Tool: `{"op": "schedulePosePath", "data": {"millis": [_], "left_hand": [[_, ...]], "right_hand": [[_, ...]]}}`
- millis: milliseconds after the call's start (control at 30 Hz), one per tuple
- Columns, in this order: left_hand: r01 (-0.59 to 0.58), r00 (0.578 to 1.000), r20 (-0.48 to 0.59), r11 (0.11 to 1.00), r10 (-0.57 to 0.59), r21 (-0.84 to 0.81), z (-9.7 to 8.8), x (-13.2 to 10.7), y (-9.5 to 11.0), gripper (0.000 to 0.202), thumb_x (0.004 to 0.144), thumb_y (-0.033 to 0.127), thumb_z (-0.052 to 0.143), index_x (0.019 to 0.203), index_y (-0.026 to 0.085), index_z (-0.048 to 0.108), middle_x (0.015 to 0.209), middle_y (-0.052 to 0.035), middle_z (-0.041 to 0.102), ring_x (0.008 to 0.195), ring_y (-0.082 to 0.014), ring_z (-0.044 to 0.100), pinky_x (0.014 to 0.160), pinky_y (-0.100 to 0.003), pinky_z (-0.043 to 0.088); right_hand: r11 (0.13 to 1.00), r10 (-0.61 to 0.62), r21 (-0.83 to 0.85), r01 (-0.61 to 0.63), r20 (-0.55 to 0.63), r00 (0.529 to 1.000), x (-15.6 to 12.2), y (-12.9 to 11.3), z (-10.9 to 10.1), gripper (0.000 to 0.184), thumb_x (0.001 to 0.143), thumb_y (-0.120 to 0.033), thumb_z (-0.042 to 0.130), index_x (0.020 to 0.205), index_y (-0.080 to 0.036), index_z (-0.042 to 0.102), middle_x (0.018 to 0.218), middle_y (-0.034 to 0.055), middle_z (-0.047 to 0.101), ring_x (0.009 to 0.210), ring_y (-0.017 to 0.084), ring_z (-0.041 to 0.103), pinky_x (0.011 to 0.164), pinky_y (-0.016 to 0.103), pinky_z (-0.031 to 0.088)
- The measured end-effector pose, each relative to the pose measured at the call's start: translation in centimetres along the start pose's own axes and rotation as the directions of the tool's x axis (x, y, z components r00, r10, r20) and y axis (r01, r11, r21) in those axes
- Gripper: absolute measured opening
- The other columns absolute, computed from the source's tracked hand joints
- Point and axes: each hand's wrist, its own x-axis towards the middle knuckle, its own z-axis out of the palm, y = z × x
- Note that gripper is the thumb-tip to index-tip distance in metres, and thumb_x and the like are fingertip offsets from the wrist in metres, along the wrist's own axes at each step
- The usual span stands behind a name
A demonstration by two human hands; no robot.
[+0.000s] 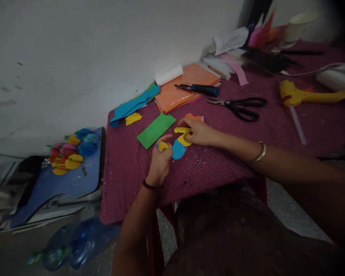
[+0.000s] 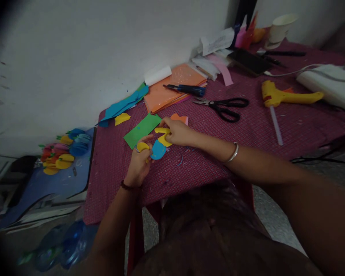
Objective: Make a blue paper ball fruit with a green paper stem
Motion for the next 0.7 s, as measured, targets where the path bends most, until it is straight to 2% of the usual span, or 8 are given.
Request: {"op": "schedulePosePath", "data": {"millis": [233, 367, 467, 567, 633, 700], "left_hand": [[-0.018, 1.0, 0.01, 1.0, 0.018, 0.011, 0.0, 0.0, 0.0, 0.045, 0.058, 0.01, 0.056, 0.102, 0.02, 0.059, 0.063, 0.0088, 0.044, 0.045, -0.0049, 0.035, 0.039, -0.018, 0.033], [-0.016, 0.999, -0.05, 1.0, 0.016, 0.0, 0.0, -0.1, 0.6, 0.044, 0.055, 0.01, 0.057, 0.099, 0.02, 0.059, 0.064, 0.0084, 0.044, 0.045, -0.0048, 0.037, 0.039, -0.018, 0.033], [-0.022, 0.997, -0.077, 0.999, 0.02, -0.023, 0.0, -0.1, 0.9, 0.04, 0.055, 0.011, 0.058, 0.095, 0.02, 0.059, 0.065, 0.0081, 0.044, 0.044, -0.0043, 0.036, 0.039, -0.019, 0.033], [0.005, 0.998, -0.07, 0.999, -0.007, -0.037, 0.1, 0.0, 0.7, 0.035, 0.056, 0.012, 0.058, 0.09, 0.019, 0.06, 0.066, 0.0074, 0.044, 0.043, -0.0037, 0.035, 0.039, -0.019, 0.032], [0.023, 0.997, -0.067, 0.999, -0.026, -0.04, 0.0, 0.1, 0.4, 0.031, 0.057, 0.012, 0.057, 0.087, 0.018, 0.06, 0.066, 0.007, 0.044, 0.044, -0.0039, 0.036, 0.039, -0.019, 0.033], [0.026, 0.998, -0.06, 0.999, -0.029, -0.042, 0.0, 0.3, 0.0, 0.029, 0.057, 0.012, 0.057, 0.085, 0.017, 0.06, 0.065, 0.007, 0.044, 0.044, -0.0041, 0.037, 0.039, -0.019, 0.033]], "right_hand": [[0.999, -0.009, -0.052, 0.007, -0.033, 0.999, 0.3, 0.3, -0.4, 0.037, 0.066, -0.006, 0.054, 0.101, -0.019, 0.053, 0.1, 0.0071, 0.063, 0.086, 0.02, 0.059, 0.073, 0.03, 0.045], [0.994, 0.057, -0.083, -0.068, -0.133, 0.989, 1.0, 1.4, -1.4, 0.035, 0.064, -0.009, 0.058, 0.098, -0.018, 0.054, 0.095, 0.0065, 0.064, 0.084, 0.021, 0.058, 0.071, 0.03, 0.043], [0.977, 0.184, 0.137, -0.161, -0.174, 0.967, 1.6, 2.1, -2.5, 0.026, 0.065, -0.01, 0.057, 0.089, -0.019, 0.054, 0.08, 0.0014, 0.06, 0.069, 0.017, 0.055, 0.059, 0.026, 0.04], [0.917, 0.265, 0.356, -0.178, -0.213, 0.94, 1.7, 2.1, -3.3, 0.014, 0.069, -0.012, 0.052, 0.079, -0.021, 0.049, 0.064, -0.0024, 0.05, 0.052, 0.012, 0.045, 0.048, 0.024, 0.035], [0.906, 0.268, 0.387, -0.173, -0.207, 0.941, 1.6, 1.6, -3.5, 0.011, 0.072, -0.012, 0.048, 0.076, -0.022, 0.045, 0.056, -0.0045, 0.043, 0.045, 0.01, 0.038, 0.043, 0.023, 0.032], [0.911, 0.254, 0.369, -0.184, -0.149, 0.956, 1.6, 0.9, -3.6, 0.013, 0.074, -0.011, 0.046, 0.078, -0.022, 0.043, 0.053, -0.0061, 0.038, 0.041, 0.009, 0.032, 0.041, 0.022, 0.03]]}}
